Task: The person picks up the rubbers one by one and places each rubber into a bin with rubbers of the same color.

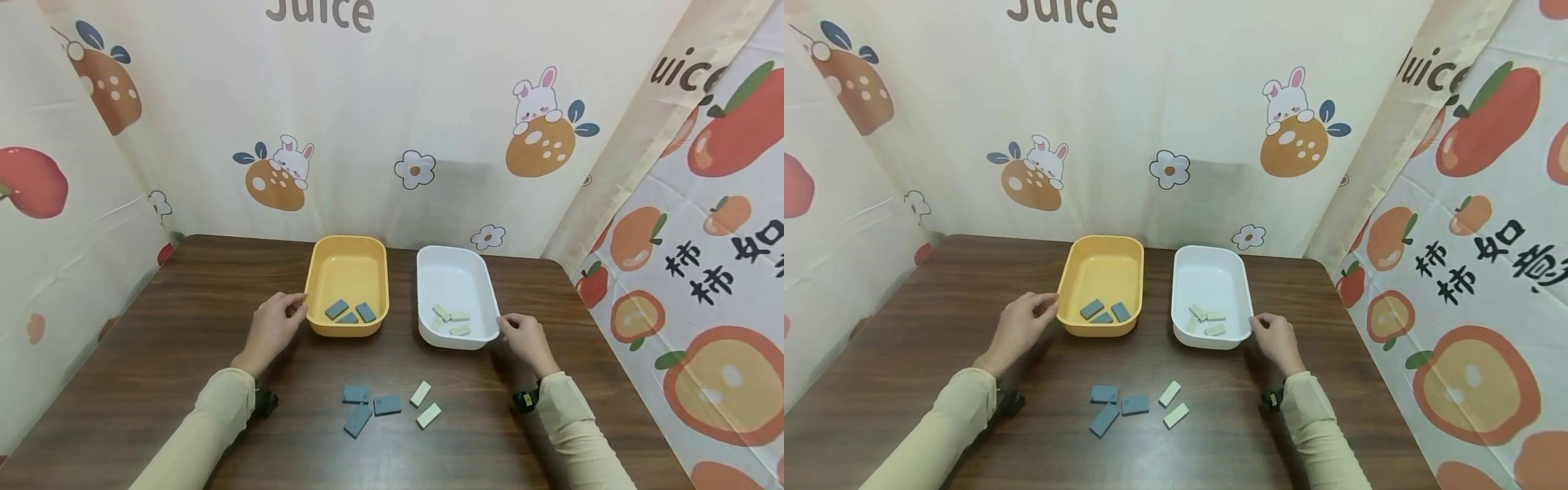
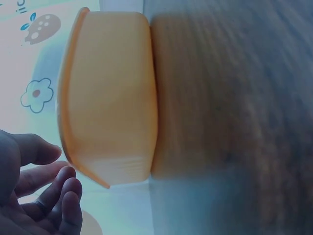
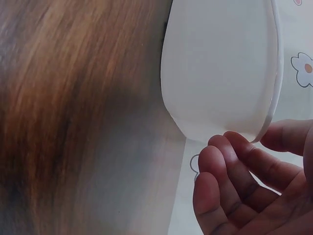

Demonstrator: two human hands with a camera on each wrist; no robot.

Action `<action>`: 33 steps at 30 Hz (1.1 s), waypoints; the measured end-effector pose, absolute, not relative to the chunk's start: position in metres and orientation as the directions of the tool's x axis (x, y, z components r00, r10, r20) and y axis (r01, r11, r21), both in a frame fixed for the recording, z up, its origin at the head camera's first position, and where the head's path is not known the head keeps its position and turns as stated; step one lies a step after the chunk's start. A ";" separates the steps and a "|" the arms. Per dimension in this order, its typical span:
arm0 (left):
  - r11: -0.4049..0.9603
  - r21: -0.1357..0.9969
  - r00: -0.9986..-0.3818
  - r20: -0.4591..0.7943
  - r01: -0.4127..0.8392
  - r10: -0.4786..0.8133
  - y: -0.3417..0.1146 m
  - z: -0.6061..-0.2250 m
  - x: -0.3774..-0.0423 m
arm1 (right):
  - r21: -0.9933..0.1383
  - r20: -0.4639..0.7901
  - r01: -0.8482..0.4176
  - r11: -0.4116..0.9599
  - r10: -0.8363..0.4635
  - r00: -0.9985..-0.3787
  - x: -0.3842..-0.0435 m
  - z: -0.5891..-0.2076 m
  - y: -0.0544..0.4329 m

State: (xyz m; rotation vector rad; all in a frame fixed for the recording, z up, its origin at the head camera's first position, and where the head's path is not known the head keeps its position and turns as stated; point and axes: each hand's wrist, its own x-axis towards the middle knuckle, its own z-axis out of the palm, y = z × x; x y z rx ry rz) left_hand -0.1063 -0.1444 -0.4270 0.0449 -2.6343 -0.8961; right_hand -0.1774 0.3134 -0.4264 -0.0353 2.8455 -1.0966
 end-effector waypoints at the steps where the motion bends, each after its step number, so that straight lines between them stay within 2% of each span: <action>1: 0.799 0.595 -0.935 0.327 0.088 -0.141 -0.144 -0.426 -0.106 | -0.673 -0.076 0.012 0.740 -0.053 -0.996 -0.177 -0.427 0.313; 19: 0.777 0.596 -0.944 0.330 0.203 -0.007 -0.128 -0.420 -0.099 | -0.694 -0.070 0.026 0.720 -0.032 -0.997 -0.173 -0.431 0.310; 33: 0.774 0.564 -0.957 0.202 0.288 0.208 -0.107 -0.415 -0.089 | -0.709 -0.059 0.026 0.705 -0.022 -0.998 -0.175 -0.436 0.311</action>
